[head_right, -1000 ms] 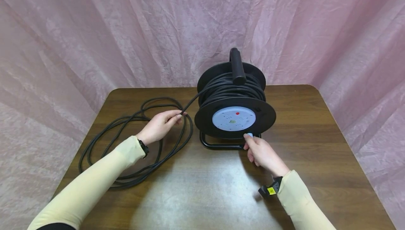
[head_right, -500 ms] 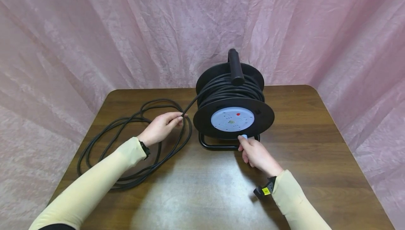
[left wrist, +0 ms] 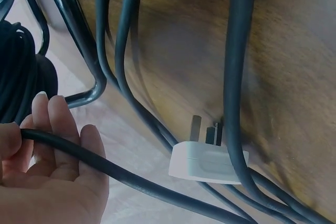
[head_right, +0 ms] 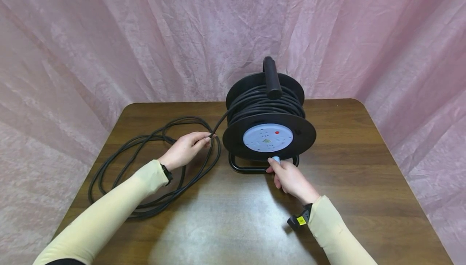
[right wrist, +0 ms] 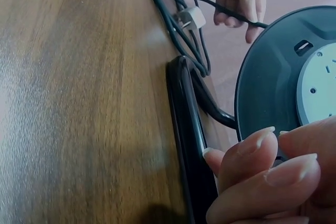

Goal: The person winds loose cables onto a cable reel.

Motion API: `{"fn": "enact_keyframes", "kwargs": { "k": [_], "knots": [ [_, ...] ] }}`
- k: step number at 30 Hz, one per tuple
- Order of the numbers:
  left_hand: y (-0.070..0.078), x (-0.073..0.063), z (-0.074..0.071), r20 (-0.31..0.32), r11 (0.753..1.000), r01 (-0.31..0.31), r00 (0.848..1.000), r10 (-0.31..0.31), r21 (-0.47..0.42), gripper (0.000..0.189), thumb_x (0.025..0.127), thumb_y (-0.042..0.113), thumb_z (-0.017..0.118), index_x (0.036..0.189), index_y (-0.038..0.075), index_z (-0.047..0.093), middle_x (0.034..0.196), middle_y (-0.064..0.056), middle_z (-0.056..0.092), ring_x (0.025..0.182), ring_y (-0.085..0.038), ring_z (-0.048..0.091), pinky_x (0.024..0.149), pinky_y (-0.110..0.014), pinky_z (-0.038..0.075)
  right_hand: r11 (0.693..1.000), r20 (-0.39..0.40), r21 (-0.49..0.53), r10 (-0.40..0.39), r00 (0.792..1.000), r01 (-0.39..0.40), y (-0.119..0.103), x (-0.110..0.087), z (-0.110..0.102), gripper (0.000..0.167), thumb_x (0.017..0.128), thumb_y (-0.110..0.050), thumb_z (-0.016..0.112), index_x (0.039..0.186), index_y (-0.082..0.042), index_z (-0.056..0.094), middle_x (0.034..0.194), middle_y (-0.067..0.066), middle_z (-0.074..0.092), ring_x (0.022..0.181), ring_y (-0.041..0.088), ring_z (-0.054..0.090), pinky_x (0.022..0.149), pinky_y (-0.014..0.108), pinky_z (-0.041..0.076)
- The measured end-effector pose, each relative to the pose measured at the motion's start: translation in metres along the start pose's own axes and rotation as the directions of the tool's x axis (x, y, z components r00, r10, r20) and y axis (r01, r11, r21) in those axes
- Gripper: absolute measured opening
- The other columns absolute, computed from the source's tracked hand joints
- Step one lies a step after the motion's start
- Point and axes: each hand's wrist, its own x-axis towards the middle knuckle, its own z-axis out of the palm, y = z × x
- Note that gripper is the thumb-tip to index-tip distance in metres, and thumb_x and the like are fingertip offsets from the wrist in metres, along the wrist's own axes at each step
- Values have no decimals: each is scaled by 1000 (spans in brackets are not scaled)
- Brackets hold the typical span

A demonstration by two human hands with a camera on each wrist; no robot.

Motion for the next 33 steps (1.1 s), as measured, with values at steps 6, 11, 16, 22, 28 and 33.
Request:
{"fn": "enact_keyframes", "kwargs": {
  "k": [6,11,16,22,28,33],
  "knots": [
    [1,1,2,8,1000,-21,1000,21,-22,31,110,21,50,136,13,66,114,-9,73,105,-14,68,97,-39,50,1000,12,9,16,1000,-16,-1,2,5,66,109,-56,36,110,2,67,57,5,55,42,15,42,45,30,37],
    [2,2,3,20,999,-18,1000,19,-48,31,111,22,50,136,15,67,113,-10,73,104,-14,67,97,-39,50,1000,4,16,23,1000,-23,-2,3,9,65,109,-56,36,106,1,66,57,5,54,42,14,41,44,30,36],
    [1,2,3,29,999,-19,999,21,-51,33,111,21,50,139,14,65,114,-10,74,105,-14,67,98,-39,49,999,-4,28,34,999,-34,-5,4,13,62,109,-54,36,102,2,62,58,4,54,43,14,40,43,28,34],
    [1,1,2,51,999,-16,999,19,-49,37,111,22,50,145,12,59,118,-9,73,111,-15,66,102,-40,47,999,-4,13,38,999,-38,-8,4,16,59,110,-50,35,97,1,61,58,3,55,44,14,40,45,27,35],
    [2,1,2,45,999,-25,999,27,-47,38,111,23,49,146,11,58,113,-9,74,109,-15,67,101,-41,48,999,-7,26,40,999,-40,-11,5,20,59,111,-49,35,99,2,61,58,3,54,45,13,40,46,27,34],
    [0,-1,2,13,998,-40,999,41,-51,35,111,24,49,139,7,63,110,-3,72,106,-15,65,98,-40,49,998,-18,44,39,999,-38,-15,5,25,58,111,-49,34,100,2,60,58,3,53,46,13,40,48,29,34]
  ]
}}
